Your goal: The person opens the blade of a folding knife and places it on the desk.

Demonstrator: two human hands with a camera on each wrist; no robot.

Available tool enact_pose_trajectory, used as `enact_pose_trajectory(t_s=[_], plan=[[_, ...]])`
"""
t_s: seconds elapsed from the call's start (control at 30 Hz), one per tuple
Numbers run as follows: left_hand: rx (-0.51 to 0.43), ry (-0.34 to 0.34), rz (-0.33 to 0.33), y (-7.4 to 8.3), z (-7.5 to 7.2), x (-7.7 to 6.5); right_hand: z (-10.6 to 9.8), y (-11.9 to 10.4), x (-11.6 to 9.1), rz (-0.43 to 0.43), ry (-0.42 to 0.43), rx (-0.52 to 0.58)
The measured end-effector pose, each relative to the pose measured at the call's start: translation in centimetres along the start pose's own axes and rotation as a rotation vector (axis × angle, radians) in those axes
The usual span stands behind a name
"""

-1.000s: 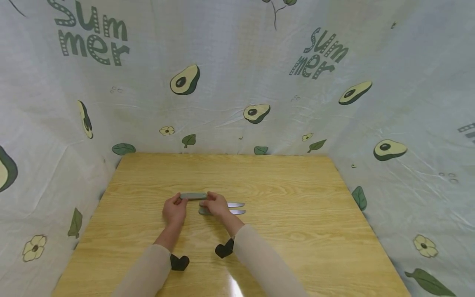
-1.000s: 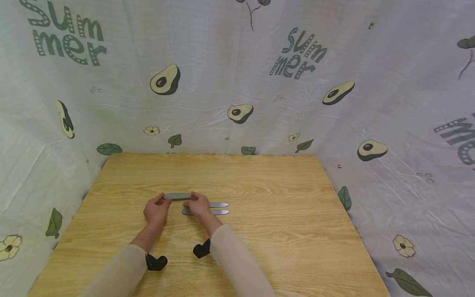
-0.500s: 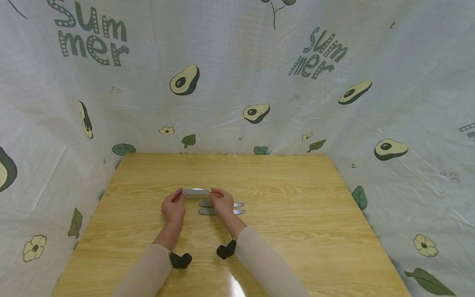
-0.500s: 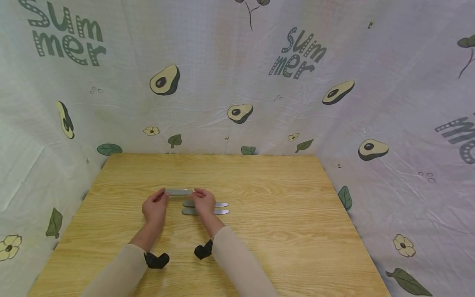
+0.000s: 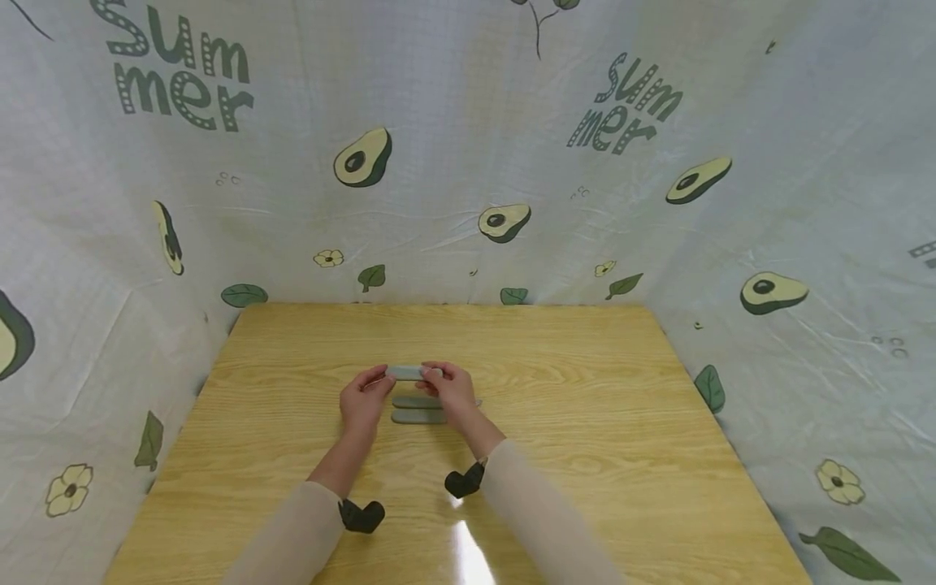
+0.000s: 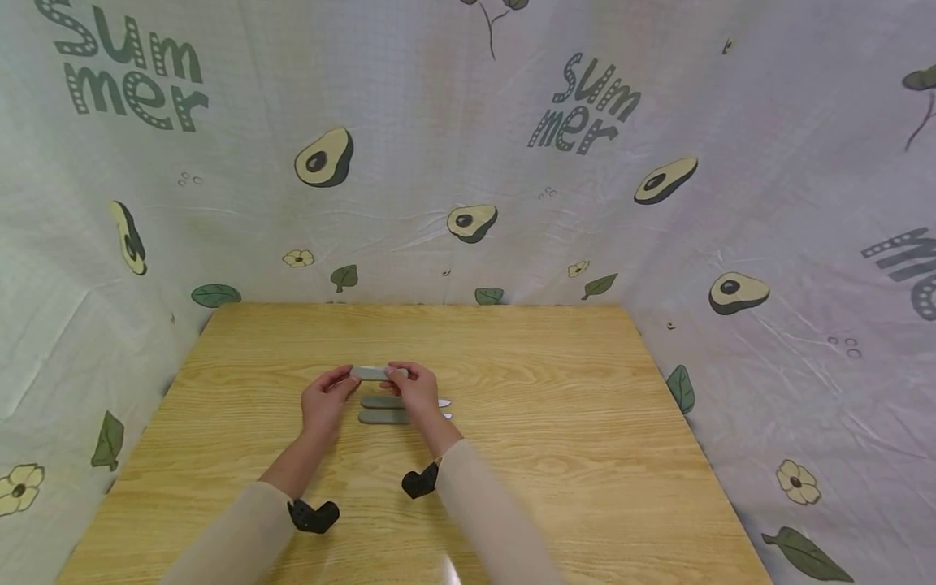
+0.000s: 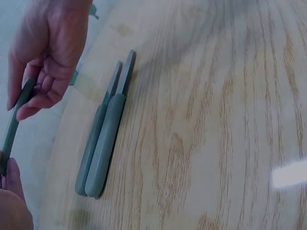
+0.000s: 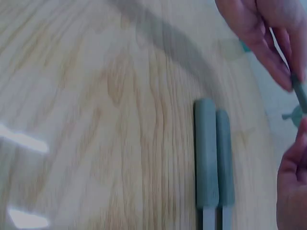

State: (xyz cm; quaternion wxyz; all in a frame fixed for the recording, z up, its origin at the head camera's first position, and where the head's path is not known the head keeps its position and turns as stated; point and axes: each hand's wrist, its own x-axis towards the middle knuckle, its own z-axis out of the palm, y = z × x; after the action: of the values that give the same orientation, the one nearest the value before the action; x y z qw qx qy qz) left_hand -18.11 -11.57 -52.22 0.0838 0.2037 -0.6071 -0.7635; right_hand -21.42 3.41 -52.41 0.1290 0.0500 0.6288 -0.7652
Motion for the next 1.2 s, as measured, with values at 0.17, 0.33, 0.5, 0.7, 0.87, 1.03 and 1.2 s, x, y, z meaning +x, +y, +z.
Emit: enact_pose_trajectory(t_s=[0.17, 0.33, 0.5, 0.7, 0.87, 1.03, 1.2], plan=[[-0.020, -0.113, -0.054, -0.2, 0.1, 0.0, -1.9, 0.0, 0.0, -0.050, -0.096, -0.067], [0.026, -0.193, -0.056, -0.6, 0.1, 0.0, -2.9, -0.4, -0.5, -0.024, -0.162, -0.137], [0.051, -0.302, -0.079, -0.7, -0.4, -0.1, -3.7, -0.4, -0.9, 0.000, -0.232, -0.173], [0.166, -0.465, -0.133, -0.5, -0.9, -0.2, -4.5, -0.1, -1.1, 0.002, -0.296, -0.193], [0.191, -0.501, -0.172, -0.5, -0.7, -0.2, -4.4, 0.1, -1.2, 0.007, -0.307, -0.232], [0.215, -0.499, -0.176, -0.5, -0.7, -0.3, -4.3, 0.1, -1.3, 0.013, -0.311, -0.232], [0.231, -0.519, -0.182, -0.3, -0.8, -0.5, -4.4, 0.2, -1.2, 0.016, -0.317, -0.209]])
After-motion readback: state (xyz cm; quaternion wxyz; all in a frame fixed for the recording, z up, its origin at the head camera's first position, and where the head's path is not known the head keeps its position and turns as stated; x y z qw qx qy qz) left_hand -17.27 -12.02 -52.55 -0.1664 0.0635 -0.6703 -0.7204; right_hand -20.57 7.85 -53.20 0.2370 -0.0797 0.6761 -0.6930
